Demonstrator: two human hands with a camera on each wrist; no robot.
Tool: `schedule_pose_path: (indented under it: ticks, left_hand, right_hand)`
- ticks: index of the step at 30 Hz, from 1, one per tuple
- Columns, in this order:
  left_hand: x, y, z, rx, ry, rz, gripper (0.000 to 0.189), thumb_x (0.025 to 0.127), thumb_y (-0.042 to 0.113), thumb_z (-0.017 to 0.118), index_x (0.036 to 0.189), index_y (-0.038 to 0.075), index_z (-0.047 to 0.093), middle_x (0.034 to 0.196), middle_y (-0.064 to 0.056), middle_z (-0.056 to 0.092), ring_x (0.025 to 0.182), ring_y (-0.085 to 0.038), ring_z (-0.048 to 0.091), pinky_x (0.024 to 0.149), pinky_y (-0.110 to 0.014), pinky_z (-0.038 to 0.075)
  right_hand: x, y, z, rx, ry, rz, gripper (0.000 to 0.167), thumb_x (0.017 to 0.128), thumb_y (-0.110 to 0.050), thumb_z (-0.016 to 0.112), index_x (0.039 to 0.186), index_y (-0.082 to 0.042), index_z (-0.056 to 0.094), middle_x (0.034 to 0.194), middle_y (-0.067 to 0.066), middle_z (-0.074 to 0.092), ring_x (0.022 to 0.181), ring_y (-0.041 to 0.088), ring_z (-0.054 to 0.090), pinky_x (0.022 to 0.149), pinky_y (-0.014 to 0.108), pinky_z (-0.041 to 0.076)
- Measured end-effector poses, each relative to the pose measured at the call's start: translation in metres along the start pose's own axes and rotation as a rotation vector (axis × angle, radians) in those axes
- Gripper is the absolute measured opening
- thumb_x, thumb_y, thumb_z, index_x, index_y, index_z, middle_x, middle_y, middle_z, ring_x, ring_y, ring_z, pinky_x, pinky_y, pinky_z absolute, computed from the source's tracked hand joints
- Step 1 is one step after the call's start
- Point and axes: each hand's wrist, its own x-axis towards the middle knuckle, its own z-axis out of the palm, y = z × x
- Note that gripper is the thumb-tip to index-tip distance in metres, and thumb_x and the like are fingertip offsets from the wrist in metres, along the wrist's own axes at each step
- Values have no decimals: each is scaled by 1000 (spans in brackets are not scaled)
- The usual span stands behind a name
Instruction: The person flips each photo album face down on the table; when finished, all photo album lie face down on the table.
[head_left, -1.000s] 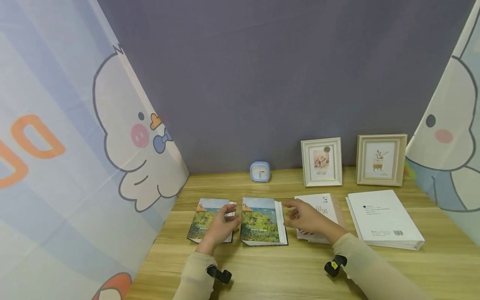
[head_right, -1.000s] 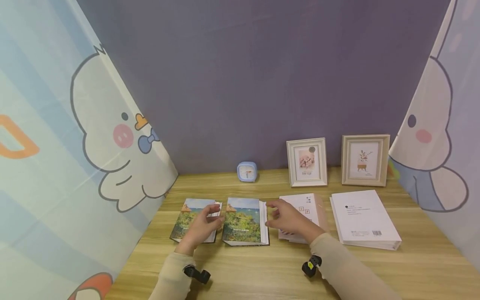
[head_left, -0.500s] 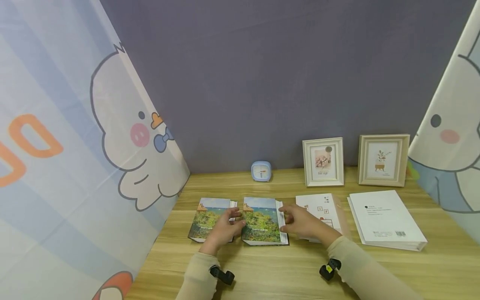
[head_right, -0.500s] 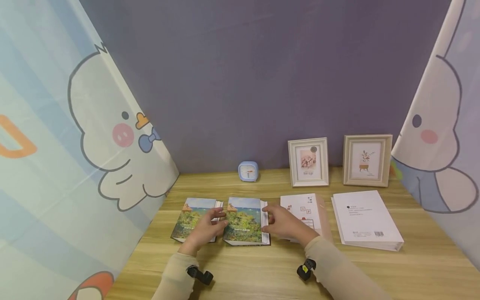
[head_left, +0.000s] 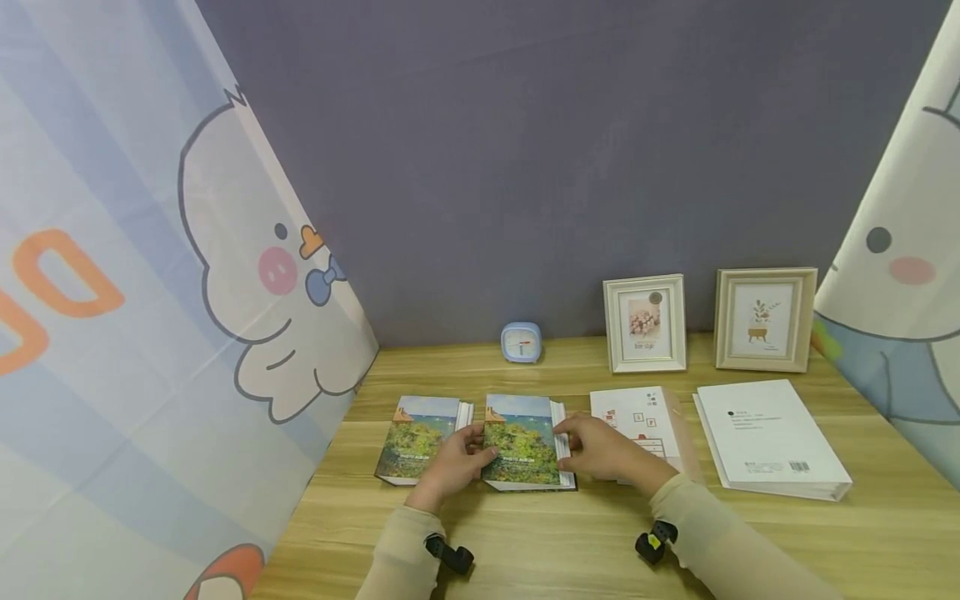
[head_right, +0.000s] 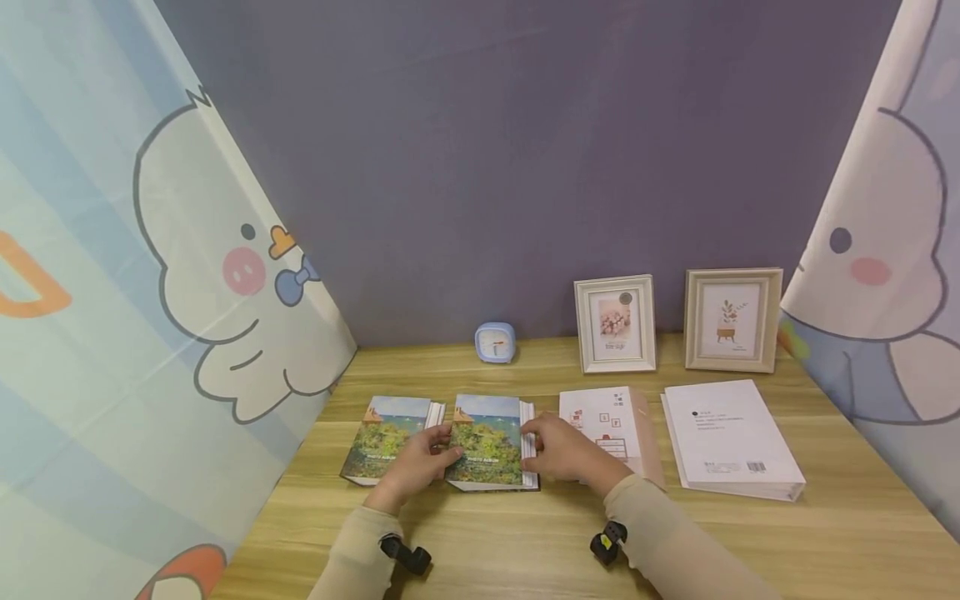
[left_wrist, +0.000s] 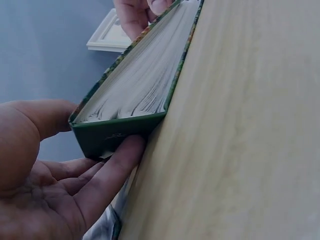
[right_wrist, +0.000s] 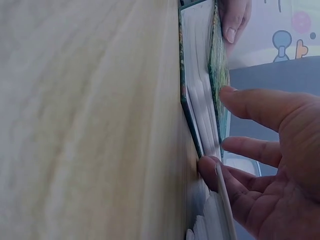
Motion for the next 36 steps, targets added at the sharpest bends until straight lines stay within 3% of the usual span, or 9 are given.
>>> schedule_pose_path:
  ticks: [9,13,18,23,25,27,31,36]
  left_hand:
    - [1,-4,4,-4,18,33,66,105,30,68,157,-1,41,146,-20,51,90,-19,59,66,-32,52]
    - [0,-4,7,-49,23,37,71,105,38,66,161,6,37,152,-22,44,90,-23,64,67,-37,58]
    - [-2,-3,11,-116,-6,50,76,105,38,66,163,8,28,159,-27,32,109,-39,66,66,-45,62]
    - [-1,-3,12,-170,-15,55,76,105,32,68,162,9,24,162,-28,27,142,-49,40,65,-46,61]
    - [0,-3,11,-172,-6,57,77,104,30,69,162,9,23,162,-27,27,147,-51,32,70,-51,61]
    - [1,-3,11,-154,9,61,77,104,29,69,162,8,23,161,-27,28,149,-51,29,85,-57,59]
    - [0,-2,12,-146,25,56,79,103,27,70,161,5,22,161,-29,28,150,-51,26,110,-64,42]
    - [-1,-2,13,-217,40,35,78,102,22,71,160,6,23,162,-28,24,153,-49,20,114,-63,37]
  right_hand:
    - [-3,-4,1,-31,2,-21,58,84,-27,90,131,-1,69,116,7,63,100,24,64,82,42,56]
    - [-5,-6,2,-18,15,-32,58,85,-27,90,131,0,68,120,10,64,102,27,67,83,42,58]
    - [-5,-7,3,-4,16,-18,60,85,-28,90,133,0,68,123,10,64,104,28,67,85,43,58]
    - [-4,-7,2,-18,12,-26,60,85,-27,90,133,0,67,121,10,65,103,27,67,86,45,58]
    - [-3,-8,1,-27,17,-42,60,85,-27,90,133,1,67,120,11,65,102,27,66,86,45,57]
    - [-3,-8,1,-30,23,-52,60,85,-28,90,133,1,68,119,11,65,102,27,66,86,45,57]
    - [-5,-8,2,-8,14,-27,58,88,-31,88,135,-3,67,120,9,64,103,25,65,84,44,57]
    - [-6,-10,2,38,1,13,57,91,-33,84,138,-8,65,124,9,63,105,23,64,83,43,57]
